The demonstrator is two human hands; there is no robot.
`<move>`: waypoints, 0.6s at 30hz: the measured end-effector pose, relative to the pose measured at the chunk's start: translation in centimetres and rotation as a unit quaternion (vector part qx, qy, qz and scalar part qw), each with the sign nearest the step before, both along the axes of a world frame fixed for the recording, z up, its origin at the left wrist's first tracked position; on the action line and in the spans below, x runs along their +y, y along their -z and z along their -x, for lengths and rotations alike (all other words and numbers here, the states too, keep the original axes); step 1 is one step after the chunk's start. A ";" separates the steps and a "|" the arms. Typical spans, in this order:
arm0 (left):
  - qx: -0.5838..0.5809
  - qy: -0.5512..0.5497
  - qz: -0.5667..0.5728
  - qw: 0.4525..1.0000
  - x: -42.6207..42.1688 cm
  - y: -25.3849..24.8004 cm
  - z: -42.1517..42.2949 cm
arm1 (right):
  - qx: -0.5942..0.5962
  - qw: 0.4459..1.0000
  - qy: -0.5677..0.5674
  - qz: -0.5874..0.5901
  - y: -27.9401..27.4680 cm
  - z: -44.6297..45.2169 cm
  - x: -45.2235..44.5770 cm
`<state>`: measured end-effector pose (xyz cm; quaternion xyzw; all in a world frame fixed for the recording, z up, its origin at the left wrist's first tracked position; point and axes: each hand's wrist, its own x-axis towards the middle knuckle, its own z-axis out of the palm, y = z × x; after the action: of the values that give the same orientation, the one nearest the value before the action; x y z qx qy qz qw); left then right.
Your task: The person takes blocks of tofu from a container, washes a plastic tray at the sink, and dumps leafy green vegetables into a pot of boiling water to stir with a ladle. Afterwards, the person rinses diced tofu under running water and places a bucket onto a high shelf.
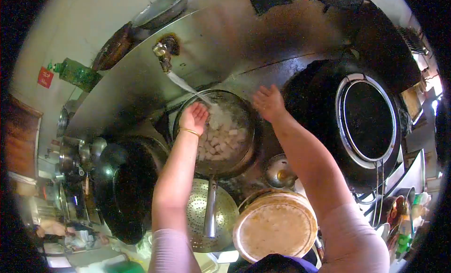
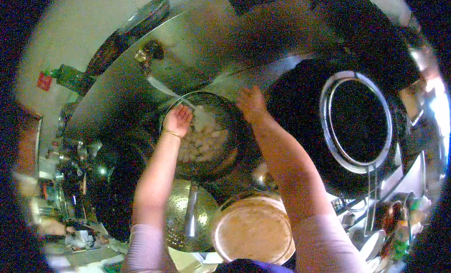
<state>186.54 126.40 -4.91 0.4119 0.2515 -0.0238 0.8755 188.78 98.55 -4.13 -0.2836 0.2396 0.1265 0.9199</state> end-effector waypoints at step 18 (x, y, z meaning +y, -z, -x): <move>-0.235 0.067 -0.535 0.809 -14.1 -0.4 -1.1 | -0.054 0.993 -0.043 0.092 -0.6 0.8 2.3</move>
<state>187.59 112.26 -4.47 0.8237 -0.0169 0.1536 0.5456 188.00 100.84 -3.54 -0.3834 0.1875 0.1280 0.8952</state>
